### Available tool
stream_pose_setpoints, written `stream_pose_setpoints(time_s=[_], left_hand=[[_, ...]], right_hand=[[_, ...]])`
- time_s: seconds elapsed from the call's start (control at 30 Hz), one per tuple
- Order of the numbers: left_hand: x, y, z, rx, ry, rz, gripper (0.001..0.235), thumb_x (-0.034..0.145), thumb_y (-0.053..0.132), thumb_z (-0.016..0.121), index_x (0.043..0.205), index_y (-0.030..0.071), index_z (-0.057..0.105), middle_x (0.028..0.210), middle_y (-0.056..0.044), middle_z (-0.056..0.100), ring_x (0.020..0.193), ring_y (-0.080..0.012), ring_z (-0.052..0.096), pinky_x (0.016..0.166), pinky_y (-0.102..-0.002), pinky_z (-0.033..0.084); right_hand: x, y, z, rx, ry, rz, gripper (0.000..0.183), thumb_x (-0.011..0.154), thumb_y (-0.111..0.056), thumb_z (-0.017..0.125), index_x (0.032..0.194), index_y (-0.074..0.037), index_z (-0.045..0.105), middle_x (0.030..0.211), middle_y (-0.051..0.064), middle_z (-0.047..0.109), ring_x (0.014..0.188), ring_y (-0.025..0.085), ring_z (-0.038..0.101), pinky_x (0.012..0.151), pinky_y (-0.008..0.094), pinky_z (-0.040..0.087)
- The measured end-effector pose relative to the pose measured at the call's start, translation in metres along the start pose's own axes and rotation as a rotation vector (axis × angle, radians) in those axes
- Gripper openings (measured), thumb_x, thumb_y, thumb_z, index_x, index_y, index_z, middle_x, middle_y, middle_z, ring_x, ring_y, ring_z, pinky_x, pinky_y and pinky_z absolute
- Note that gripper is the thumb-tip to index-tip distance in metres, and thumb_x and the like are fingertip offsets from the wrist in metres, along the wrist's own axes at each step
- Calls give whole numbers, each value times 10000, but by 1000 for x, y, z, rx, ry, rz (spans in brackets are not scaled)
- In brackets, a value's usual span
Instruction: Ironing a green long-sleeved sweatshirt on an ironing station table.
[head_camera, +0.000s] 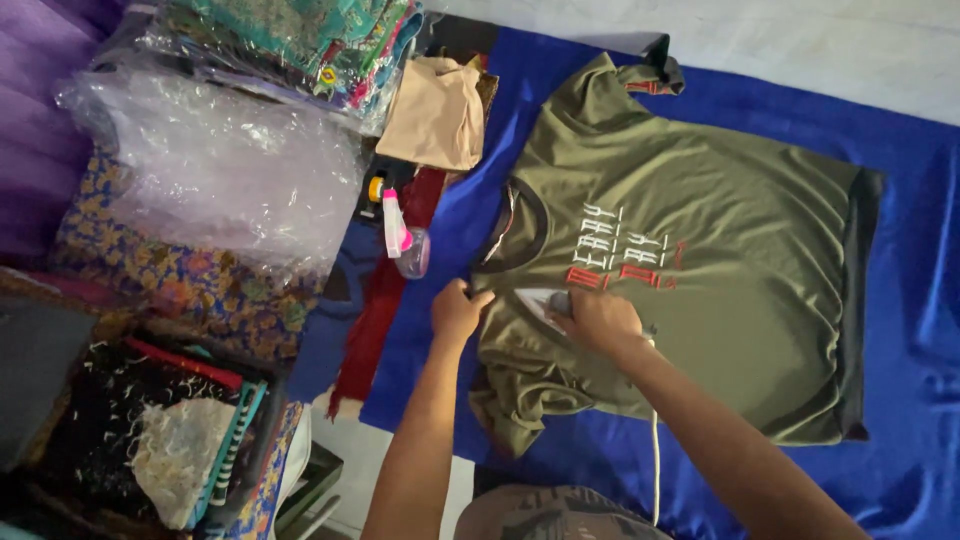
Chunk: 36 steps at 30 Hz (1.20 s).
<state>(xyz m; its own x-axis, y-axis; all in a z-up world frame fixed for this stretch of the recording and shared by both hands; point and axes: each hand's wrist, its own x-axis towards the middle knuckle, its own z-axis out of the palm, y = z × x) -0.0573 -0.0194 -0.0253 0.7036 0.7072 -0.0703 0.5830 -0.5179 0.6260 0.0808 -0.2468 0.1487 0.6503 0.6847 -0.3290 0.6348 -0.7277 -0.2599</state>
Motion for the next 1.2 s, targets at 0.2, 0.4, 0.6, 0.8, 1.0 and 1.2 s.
stream_pose_setpoints(time_s=[0.2,0.4,0.6,0.8,1.0,1.2], left_hand=[[-25,7,-16,129,-37,19,591,902,574,747,735,9,698,803,-240,703,827,-461,677,728,-568,514],[-51,14,-8,-45,12,-151,522,953,545,688,936,23,673,873,-220,729,860,-444,685,749,-548,523],[-78,25,-30,-78,-63,-248,485,817,475,797,997,40,682,944,-190,754,914,-404,715,790,-503,550],[-97,35,-43,-95,-189,-254,553,740,429,887,1010,10,647,943,-201,749,919,-402,707,794,-485,552],[-110,35,-52,-116,-145,-356,541,744,377,892,1069,30,635,949,-205,740,927,-394,714,788,-465,560],[-116,18,-43,-198,-38,-263,551,707,361,907,1060,29,644,885,-191,759,866,-371,736,776,-447,569]], right_hand=[[-4,-15,-15,1,-96,-43,571,820,-660,651,1034,-133,705,896,206,745,841,419,729,746,548,578],[8,-1,15,-38,-115,-91,526,885,-629,613,999,-132,741,939,190,758,888,389,748,800,522,586],[6,-10,16,-86,-81,-176,581,844,-664,628,993,-110,721,914,180,754,878,387,739,774,522,583],[6,-27,25,-79,-14,-106,647,905,-719,595,1010,-90,706,903,176,756,842,381,746,748,507,591],[21,-48,25,-31,28,-44,624,879,-696,611,1048,-103,709,895,184,751,816,391,742,683,520,597],[19,-51,14,-131,-99,-266,579,823,-677,659,997,-128,718,887,156,754,830,366,747,704,503,594]])
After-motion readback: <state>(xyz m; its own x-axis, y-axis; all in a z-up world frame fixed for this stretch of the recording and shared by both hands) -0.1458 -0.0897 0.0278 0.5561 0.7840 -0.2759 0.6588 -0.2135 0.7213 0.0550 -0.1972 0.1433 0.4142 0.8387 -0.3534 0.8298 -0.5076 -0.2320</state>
